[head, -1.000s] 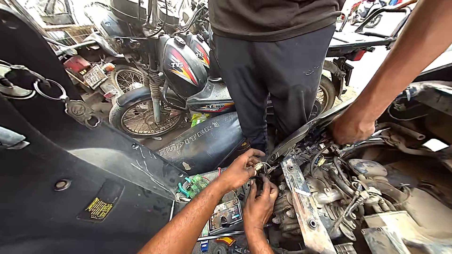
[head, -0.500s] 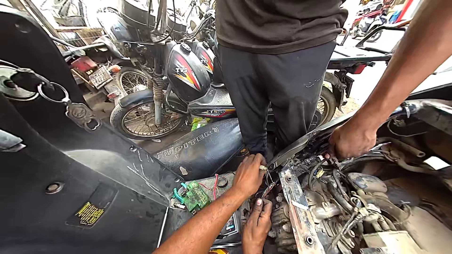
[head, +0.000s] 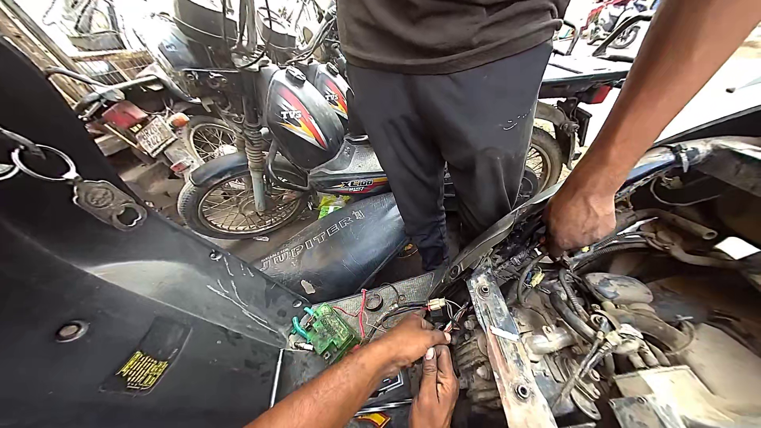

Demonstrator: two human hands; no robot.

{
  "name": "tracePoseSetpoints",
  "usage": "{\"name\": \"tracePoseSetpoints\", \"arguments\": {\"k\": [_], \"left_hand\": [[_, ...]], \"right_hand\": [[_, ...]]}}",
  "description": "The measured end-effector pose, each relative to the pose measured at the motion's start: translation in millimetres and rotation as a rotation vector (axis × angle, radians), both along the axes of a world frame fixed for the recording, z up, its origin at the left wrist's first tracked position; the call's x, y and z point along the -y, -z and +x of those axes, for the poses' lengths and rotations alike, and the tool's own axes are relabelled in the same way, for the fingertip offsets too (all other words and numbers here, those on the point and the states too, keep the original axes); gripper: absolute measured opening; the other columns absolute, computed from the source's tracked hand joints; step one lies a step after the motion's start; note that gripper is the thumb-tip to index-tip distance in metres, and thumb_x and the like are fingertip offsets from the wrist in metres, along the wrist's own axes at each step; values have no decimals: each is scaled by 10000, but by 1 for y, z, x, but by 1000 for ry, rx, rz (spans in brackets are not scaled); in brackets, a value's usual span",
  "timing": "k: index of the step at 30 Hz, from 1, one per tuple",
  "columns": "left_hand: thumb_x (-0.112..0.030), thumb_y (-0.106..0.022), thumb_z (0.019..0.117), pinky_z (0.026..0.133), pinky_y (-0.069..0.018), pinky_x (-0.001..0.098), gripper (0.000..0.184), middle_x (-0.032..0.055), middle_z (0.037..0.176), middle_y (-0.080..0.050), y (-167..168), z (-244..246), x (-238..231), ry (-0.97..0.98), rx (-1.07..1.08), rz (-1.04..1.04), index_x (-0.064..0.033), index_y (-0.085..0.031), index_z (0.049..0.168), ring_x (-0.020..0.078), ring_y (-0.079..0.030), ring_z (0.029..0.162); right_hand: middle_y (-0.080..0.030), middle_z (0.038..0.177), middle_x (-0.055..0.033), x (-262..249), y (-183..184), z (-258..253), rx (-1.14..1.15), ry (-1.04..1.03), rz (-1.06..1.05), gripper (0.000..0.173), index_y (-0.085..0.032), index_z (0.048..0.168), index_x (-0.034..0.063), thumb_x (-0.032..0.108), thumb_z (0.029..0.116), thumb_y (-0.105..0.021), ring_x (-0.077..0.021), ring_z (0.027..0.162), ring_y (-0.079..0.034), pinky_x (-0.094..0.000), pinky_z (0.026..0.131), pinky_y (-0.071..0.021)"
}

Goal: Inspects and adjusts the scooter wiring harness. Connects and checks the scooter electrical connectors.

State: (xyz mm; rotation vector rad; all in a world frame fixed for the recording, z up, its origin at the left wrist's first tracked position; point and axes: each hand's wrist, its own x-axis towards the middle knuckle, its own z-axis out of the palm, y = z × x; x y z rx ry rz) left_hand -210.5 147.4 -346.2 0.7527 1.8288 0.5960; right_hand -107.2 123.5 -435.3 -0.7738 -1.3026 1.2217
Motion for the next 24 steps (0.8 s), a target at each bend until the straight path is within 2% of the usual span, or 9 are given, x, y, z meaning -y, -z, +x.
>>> {"name": "tracePoseSetpoints", "arguments": {"k": [3,6,10,14,18,24], "left_hand": [[-359,-669,989,626,-458,323,332,5,725,-595,8,4,9,-37,44,130,-92,-652,791,108,-552,652],[-304,-648,1007,674,-501,323,305,3,739,-623,14,11,19,-61,119,236,-93,-666,787,109,-591,688],[-286,-655,1002,623,-472,309,320,-6,688,-595,16,19,26,-91,139,275,-102,-649,741,102,-560,637],[-301,-651,1005,514,-386,280,346,-14,634,-541,15,23,31,-83,131,268,-113,-620,716,92,-480,542],[-285,-646,1013,452,-352,251,300,-13,625,-539,12,28,37,-108,168,265,-110,-666,771,82,-442,486],[-288,-630,1026,418,-348,234,259,1,634,-555,7,33,48,-150,223,255,-106,-692,852,82,-438,456]], "right_hand": [[-704,896,-26,3,-2,6,58,10,39,307,-708,949,52,221,1061,-477,-96,858,-685,-275,798,-587],[-700,876,-12,6,-3,16,110,26,78,301,-698,885,72,218,1054,-496,-87,835,-681,-263,777,-584],[-697,870,-9,12,-7,25,128,21,85,291,-699,886,71,200,1054,-499,-82,827,-679,-252,766,-583],[-702,877,-21,16,-9,33,119,0,80,268,-707,901,58,179,1044,-516,-86,834,-683,-253,765,-587],[-709,898,-30,19,-10,38,111,-24,81,273,-717,915,46,180,1046,-518,-87,859,-688,-255,799,-590],[-694,882,-27,28,-14,41,107,-48,56,291,-703,901,50,198,1056,-507,-88,831,-683,-257,770,-593]]}}
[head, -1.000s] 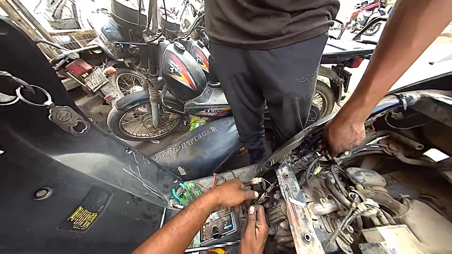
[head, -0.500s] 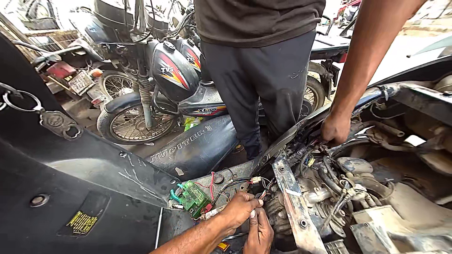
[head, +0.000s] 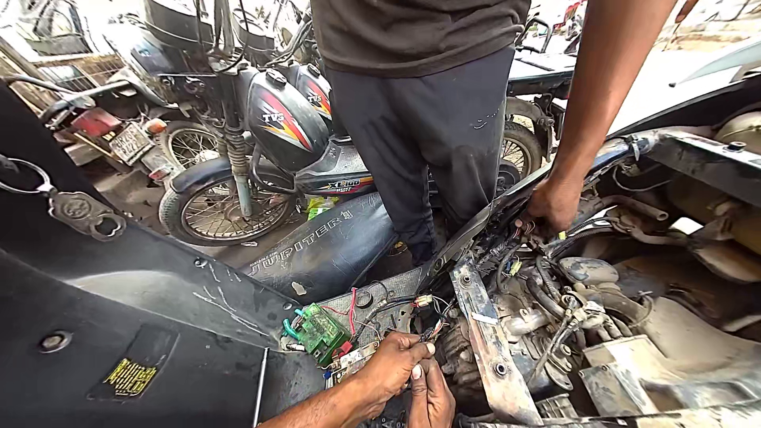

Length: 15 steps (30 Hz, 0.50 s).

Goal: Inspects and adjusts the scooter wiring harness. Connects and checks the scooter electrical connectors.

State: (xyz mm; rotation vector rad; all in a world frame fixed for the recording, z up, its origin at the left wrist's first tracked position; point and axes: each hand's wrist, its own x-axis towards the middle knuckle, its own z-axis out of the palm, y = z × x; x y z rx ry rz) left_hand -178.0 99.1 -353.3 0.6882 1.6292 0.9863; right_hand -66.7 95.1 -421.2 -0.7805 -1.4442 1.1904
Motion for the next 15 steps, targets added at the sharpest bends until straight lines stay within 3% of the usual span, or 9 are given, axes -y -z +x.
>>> {"name": "tracePoseSetpoints", "arguments": {"k": [15], "left_hand": [[-297,-621,1038,405,-405,238,250,27,671,-585,-3,6,17,2,20,-16,-97,-702,910,103,-482,455]], "right_hand": [[-679,854,-16,14,0,7,-23,-30,-22,304,-689,883,72,219,1069,-499,-94,778,-676,-266,707,-598]]}}
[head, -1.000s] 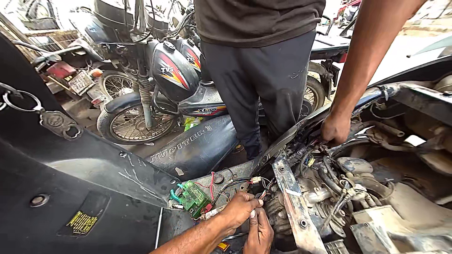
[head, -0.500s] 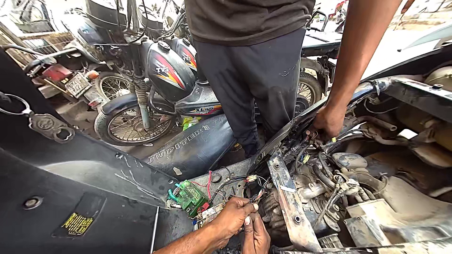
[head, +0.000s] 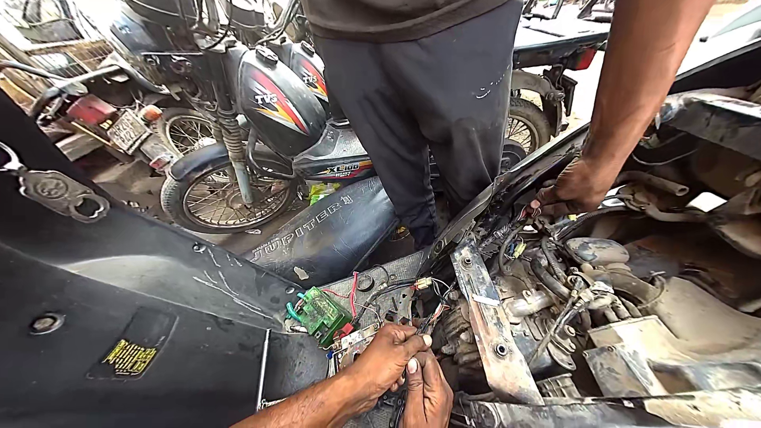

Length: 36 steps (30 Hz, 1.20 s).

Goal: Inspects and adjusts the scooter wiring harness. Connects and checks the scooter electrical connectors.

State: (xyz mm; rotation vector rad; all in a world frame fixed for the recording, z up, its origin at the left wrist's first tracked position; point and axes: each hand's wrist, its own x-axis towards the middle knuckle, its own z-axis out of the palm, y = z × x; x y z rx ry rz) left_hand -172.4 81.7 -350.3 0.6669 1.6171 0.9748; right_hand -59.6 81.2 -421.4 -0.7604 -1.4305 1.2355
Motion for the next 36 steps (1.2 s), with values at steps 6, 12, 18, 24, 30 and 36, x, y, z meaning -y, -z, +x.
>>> {"name": "tracePoseSetpoints", "arguments": {"k": [6,12,18,24,30,36], "left_hand": [[-308,-617,1043,402,-418,235,258,37,676,-584,-1,4,6,-24,29,-21,-90,-708,941,105,-491,454],[-308,-608,1048,407,-413,237,264,35,684,-582,4,5,14,-19,46,18,-89,-699,932,107,-491,468],[-311,-599,1050,403,-396,234,285,25,662,-552,8,5,21,-7,29,44,-98,-675,877,101,-466,458],[-312,-591,1053,419,-349,225,288,7,685,-555,10,4,27,20,5,76,-114,-691,870,87,-443,484],[-304,-581,1059,417,-337,222,299,4,659,-535,11,4,34,35,6,82,-114,-674,847,83,-424,469],[-307,-588,1055,416,-332,216,306,-3,646,-523,12,6,39,27,1,90,-112,-672,834,77,-418,465]], "right_hand": [[-669,842,-11,5,1,3,-11,-18,-14,321,-693,892,74,231,1079,-484,-91,726,-662,-262,662,-594],[-676,855,-12,11,3,4,0,-22,-7,335,-696,883,85,250,1079,-481,-92,726,-666,-271,651,-600],[-690,894,-24,15,4,6,21,-21,21,345,-702,886,76,257,1082,-483,-87,752,-674,-265,675,-603],[-696,895,-18,20,6,8,58,-2,64,360,-706,875,89,293,1080,-492,-87,850,-684,-259,752,-593],[-685,873,-9,25,6,11,76,-15,83,358,-697,860,90,286,1080,-493,-70,830,-670,-241,735,-579],[-690,888,-21,29,7,13,61,-33,87,354,-707,878,73,280,1078,-501,-85,846,-677,-246,752,-587]]}}
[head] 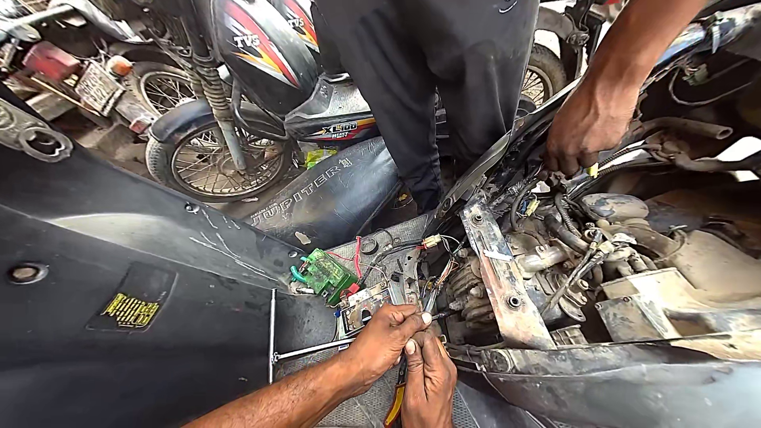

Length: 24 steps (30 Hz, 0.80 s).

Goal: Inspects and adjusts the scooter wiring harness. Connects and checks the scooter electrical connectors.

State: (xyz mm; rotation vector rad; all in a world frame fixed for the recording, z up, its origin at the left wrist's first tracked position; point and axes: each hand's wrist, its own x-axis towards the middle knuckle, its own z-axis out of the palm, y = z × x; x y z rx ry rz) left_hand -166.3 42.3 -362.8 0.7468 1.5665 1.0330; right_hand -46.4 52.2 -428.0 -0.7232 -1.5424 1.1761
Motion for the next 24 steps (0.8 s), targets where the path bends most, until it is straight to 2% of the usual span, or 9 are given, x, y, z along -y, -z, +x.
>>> {"name": "tracePoseSetpoints", "arguments": {"k": [9,14,15,17,18,20,22,23,24], "left_hand": [[-294,-597,1053,430,-329,215,294,-1,668,-554,0,3,7,-17,-3,-12,-111,-697,845,69,-416,475],[-366,-564,1063,436,-353,231,308,-12,682,-550,5,-22,2,125,-93,18,-130,-694,913,78,-436,486],[-385,-565,1061,446,-370,242,326,-8,690,-566,7,-27,1,152,-125,26,-130,-698,908,85,-457,497],[-412,-556,1060,498,-420,291,364,5,703,-589,7,-34,-4,176,-239,30,-122,-695,888,113,-508,547],[-441,-540,1059,554,-460,335,389,8,722,-608,4,-36,-5,191,-350,9,-127,-696,890,134,-550,597],[-492,-451,1069,722,-565,443,435,11,800,-693,-8,-38,-9,287,-656,-83,-151,-696,957,174,-679,741],[-479,-390,1082,775,-552,547,458,85,842,-688,-23,-31,-12,409,-903,-156,-121,-671,1021,281,-695,828],[-461,-371,1091,767,-546,579,453,123,849,-680,-28,-25,-12,474,-994,-184,-105,-649,1041,334,-695,848],[-433,-361,1097,759,-550,598,434,150,871,-685,-33,-19,-12,529,-1072,-207,-98,-636,1072,371,-701,867]], "right_hand": [[-689,890,-18,6,1,3,30,2,17,340,-705,879,83,267,1075,-498,-85,855,-678,-255,745,-587],[-708,918,-18,-1,0,-5,99,-53,31,336,-716,916,92,295,1077,-502,-88,864,-692,-274,760,-601],[-702,903,-11,-1,-3,-4,94,-78,-6,321,-708,944,88,288,1074,-493,-88,834,-685,-284,736,-596],[-658,823,-18,-2,-12,-5,8,-103,-135,271,-634,1085,31,258,1064,-488,-102,657,-629,-297,580,-562],[-639,792,-42,-2,-18,-5,-52,-71,-232,287,-575,1188,-14,229,1060,-494,-124,571,-591,-309,500,-540],[-589,755,-79,-11,-31,-9,-86,61,-517,377,-484,1345,-16,242,1070,-484,-164,521,-545,-341,467,-501],[-608,836,-123,-31,-40,-20,10,94,-791,470,-509,1345,24,416,1088,-470,-214,617,-592,-400,553,-529],[-634,923,-139,-40,-43,-27,48,74,-873,538,-545,1317,19,494,1088,-442,-227,737,-632,-420,650,-554],[-637,1016,-164,-49,-44,-35,35,66,-927,579,-587,1275,-1,525,1080,-444,-246,883,-625,-455,786,-534]]}}
